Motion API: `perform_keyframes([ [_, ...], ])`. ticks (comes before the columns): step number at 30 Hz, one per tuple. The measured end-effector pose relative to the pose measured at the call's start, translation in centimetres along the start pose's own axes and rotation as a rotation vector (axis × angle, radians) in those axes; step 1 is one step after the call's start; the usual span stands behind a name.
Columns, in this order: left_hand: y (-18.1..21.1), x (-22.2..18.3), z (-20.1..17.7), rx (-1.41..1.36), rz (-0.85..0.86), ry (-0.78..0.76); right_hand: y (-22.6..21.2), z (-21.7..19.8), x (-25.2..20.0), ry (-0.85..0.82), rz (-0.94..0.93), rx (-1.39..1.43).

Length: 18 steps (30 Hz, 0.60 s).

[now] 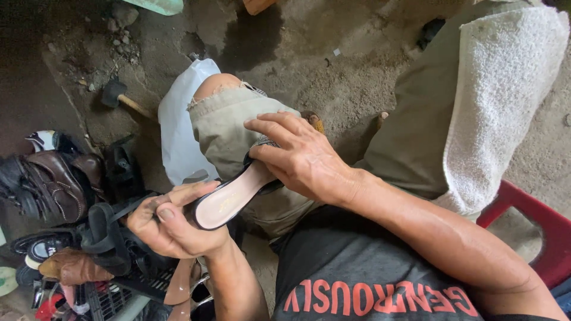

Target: Adjusting or repairing a decorative strap on a high-heeled sandal using hands and a small metal tool.

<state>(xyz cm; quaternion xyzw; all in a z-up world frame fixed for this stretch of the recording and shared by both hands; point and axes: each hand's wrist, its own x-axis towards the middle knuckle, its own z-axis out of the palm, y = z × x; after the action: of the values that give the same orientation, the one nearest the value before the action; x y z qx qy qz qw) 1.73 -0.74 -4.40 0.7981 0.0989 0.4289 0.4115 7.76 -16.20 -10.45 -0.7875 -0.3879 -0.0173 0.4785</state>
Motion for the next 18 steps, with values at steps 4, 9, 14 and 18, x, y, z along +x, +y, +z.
perform_keyframes([
  [4, -0.5, -0.2, -0.2, 0.017, 0.002, 0.000, 0.4, 0.0, -0.2, -0.038, 0.030, 0.036],
  [9, -1.2, -0.4, -0.7, 0.001, -0.027, -0.010, -0.2, -0.5, -0.3, -0.088, 0.021, -0.027],
  [14, -1.6, -0.2, -0.8, -0.074, -0.094, -0.016, -0.4, 0.2, -1.0, -0.034, 0.013, -0.051],
  [18, -1.6, -0.4, -1.1, -0.074, -0.117, -0.043, 0.0, 0.1, -0.6, -0.035, 0.021, 0.006],
])
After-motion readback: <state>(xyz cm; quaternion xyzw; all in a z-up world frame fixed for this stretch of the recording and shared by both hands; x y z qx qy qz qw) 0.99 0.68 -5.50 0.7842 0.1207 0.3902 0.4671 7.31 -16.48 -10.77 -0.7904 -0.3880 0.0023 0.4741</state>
